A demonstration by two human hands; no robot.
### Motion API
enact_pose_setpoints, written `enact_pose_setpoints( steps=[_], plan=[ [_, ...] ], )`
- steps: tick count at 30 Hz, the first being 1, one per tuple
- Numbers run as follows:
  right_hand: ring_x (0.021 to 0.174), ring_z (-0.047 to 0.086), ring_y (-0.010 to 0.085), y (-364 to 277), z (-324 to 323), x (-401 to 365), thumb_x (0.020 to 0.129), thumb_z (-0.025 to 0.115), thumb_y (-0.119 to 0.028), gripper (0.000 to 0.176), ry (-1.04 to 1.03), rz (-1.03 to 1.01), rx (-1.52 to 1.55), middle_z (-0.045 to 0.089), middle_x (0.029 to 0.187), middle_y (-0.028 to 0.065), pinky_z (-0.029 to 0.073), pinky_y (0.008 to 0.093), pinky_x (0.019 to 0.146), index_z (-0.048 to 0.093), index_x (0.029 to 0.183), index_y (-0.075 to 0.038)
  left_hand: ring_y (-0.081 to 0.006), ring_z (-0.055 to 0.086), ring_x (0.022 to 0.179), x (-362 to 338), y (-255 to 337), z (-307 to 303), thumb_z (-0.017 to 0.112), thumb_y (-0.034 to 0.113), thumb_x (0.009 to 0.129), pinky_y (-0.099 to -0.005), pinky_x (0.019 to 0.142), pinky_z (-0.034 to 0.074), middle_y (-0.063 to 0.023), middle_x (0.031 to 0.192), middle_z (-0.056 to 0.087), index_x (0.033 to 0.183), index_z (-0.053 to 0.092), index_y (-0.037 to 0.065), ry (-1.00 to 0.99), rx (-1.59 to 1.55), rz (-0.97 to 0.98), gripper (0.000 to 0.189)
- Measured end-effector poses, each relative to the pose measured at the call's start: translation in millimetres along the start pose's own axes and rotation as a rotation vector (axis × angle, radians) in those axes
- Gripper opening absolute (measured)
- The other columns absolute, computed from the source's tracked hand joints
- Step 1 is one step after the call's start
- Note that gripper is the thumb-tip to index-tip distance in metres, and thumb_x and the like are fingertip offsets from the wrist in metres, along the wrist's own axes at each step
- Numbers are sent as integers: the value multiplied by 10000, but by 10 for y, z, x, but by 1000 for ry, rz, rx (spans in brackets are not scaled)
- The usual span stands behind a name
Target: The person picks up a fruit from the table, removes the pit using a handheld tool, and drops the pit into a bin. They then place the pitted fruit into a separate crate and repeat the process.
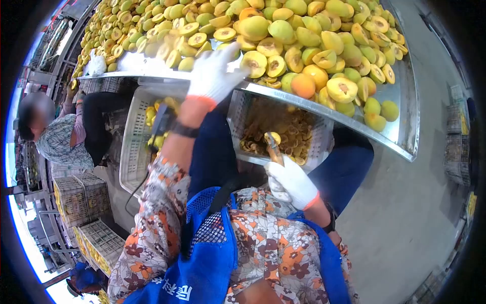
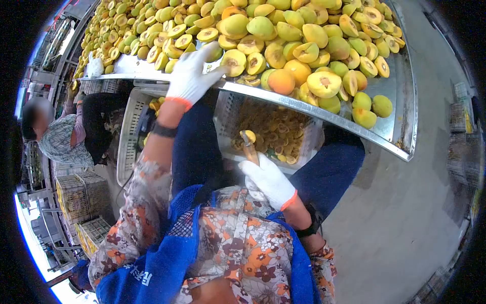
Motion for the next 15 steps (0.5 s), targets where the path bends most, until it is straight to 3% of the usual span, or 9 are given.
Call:
enact_pose_setpoints(
  steps=[2,4,6,8,9,11,12,13,15],
  plan=[
    [401,361,66,35,-48,-2,1008,621,-202,177,23,-13,-28,449,618,-22,281,232,360,473,995,-104,-399,619,1125,195,181,264,737,510,810,-456,978,503,-204,1165,680,1414,558,206,-185,128,-52,700],
    [458,471,84,-26,-144,-7,1019,615,-278,245,106,-146,-266,518,644,-19,363,249,422,512,1076,-63,-392,628,1096,312,145,490,776,434,801,-463,929,521,-191,1132,667,1285,605,157,-191,58,16,583],
    [499,520,107,-58,-190,-54,1011,623,-281,265,158,-121,-284,554,666,10,404,268,463,520,1077,-46,-383,633,1072,311,197,499,798,387,797,-453,902,530,-181,1108,663,1222,616,136,-174,35,53,526],
    [540,570,130,-73,-209,-77,1003,631,-284,286,205,-89,-299,589,689,39,446,286,503,528,1078,-28,-346,632,983,202,285,267,844,275,773,-380,849,538,-161,1038,643,1118,595,103,54,-217,123,459],
    [585,604,153,-144,-207,-84,992,642,-291,312,230,-167,-389,612,708,67,472,308,547,535,1089,-15,-246,620,941,104,261,199,859,194,770,-310,835,523,-98,989,620,1109,575,81,71,-347,81,456],
    [630,639,175,-254,-161,-105,981,653,-298,339,256,-243,-479,635,727,96,499,331,591,542,1101,-2,-168,610,946,-135,277,21,867,178,770,-304,857,519,-57,994,611,1110,568,57,144,-622,-94,469],
    [655,656,195,-357,-44,-150,974,659,-311,365,212,-377,-531,648,747,116,507,342,606,543,1115,5,-134,602,958,-275,412,-135,847,135,787,-315,883,525,-36,1011,600,1126,566,33,193,-774,-103,452],
    [679,673,214,-448,51,-189,967,665,-323,391,167,-514,-582,662,768,137,514,354,621,544,1129,12,-164,629,994,-414,515,-183,819,105,802,-311,941,517,-53,1033,644,1096,618,27,193,-1078,-175,365],
    [690,669,206,-466,91,-180,965,667,-342,413,133,-527,-692,666,790,133,509,351,618,542,1140,10,-170,639,1056,-715,615,-45,785,75,817,-322,972,514,-77,1117,668,1206,619,11,-75,-1341,-344,428]
  ],
)
Point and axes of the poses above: each hand's wrist, its own x-axis towards the middle knuckle, its own z-axis out of the palm, y = z × x, the point moved 7 cm from there along x, towards the middle knuckle
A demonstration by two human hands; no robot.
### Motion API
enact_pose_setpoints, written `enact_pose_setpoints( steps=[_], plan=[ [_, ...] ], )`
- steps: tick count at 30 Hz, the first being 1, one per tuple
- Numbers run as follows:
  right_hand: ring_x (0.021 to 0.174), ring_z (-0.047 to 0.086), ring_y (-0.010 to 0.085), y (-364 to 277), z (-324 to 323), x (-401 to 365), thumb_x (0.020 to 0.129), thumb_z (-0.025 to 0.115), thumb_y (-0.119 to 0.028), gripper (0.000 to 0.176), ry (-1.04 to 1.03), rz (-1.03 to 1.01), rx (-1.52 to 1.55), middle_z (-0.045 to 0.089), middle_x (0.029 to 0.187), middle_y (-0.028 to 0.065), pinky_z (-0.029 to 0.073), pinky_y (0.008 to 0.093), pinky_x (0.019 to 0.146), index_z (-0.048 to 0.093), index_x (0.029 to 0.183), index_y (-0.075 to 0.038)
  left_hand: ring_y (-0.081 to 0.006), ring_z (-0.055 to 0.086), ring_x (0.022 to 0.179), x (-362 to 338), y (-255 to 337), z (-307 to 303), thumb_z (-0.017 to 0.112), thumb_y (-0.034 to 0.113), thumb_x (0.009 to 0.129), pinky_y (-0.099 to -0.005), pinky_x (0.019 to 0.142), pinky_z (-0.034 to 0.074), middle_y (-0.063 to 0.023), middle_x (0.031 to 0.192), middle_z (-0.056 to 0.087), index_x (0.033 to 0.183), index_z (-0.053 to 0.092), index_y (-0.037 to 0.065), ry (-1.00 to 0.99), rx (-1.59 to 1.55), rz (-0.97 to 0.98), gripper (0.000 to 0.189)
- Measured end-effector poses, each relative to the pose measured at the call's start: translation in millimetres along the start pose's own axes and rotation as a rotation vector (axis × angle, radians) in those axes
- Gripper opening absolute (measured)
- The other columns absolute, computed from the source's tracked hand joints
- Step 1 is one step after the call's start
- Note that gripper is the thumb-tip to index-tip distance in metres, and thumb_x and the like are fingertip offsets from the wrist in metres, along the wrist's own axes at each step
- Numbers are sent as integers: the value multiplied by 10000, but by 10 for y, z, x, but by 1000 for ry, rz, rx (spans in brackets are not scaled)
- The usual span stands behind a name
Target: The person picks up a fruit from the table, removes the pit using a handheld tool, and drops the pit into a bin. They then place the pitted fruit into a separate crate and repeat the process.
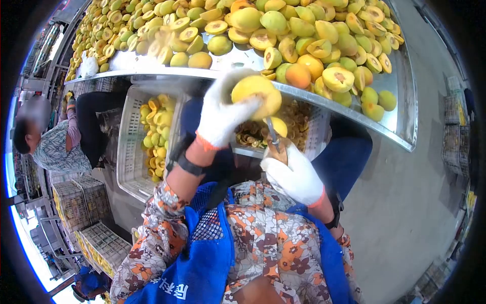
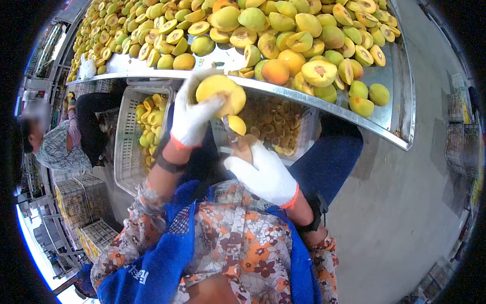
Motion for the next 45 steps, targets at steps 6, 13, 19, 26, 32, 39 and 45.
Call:
enact_pose_setpoints(
  steps=[6,13,19,26,32,39,45],
  plan=[
    [648,657,247,36,121,-2,974,652,-343,403,-15,194,202,630,749,137,499,372,595,528,1122,10,-214,672,973,-299,-406,31,626,87,848,-350,877,564,-126,1112,655,1151,554,35,76,-371,-174,316],
    [740,672,441,-114,72,-28,976,641,-320,428,193,-59,-231,629,782,259,524,469,652,519,1166,44,-282,703,883,-337,-306,218,537,184,975,-399,806,596,-174,1080,651,1149,544,19,-6,-532,-169,240],
    [841,657,518,-99,90,-65,971,631,-275,430,183,-152,-329,632,830,323,526,527,668,502,1224,48,-250,698,900,-428,-149,295,449,247,1068,-369,831,581,-163,1083,671,1217,558,2,23,-304,-113,306],
    [792,655,504,46,125,-59,971,615,-255,406,166,43,-247,659,922,292,525,529,662,512,1225,44,-197,682,884,-457,-155,319,432,233,1081,-334,855,563,-149,1044,695,1200,603,-11,59,-180,-115,321],
    [629,627,278,107,211,-85,996,613,-257,325,-19,153,221,638,754,99,479,394,548,516,1189,-13,-154,668,890,-426,-190,309,443,196,1069,-292,830,542,-103,962,701,1136,639,-18,3,86,-122,298],
    [473,444,61,46,294,-252,1058,542,-204,96,-261,445,771,494,654,-37,323,227,421,535,1046,-109,-110,629,871,-451,-333,360,490,135,1045,-270,795,515,-77,999,684,1181,605,-7,-97,-126,-119,228],
    [397,378,73,108,385,-239,1066,523,-204,114,-321,483,948,461,613,-23,283,237,360,516,1006,-108,-218,681,882,-410,-581,442,476,264,1039,-325,826,557,-151,992,698,1136,597,-4,-268,-512,-314,310]
  ],
)
Point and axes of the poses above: each hand's wrist, its own x-axis towards the middle knuckle, its own z-axis out of the palm, y = z × x, the point moved 7 cm from there along x, towards the middle knuckle
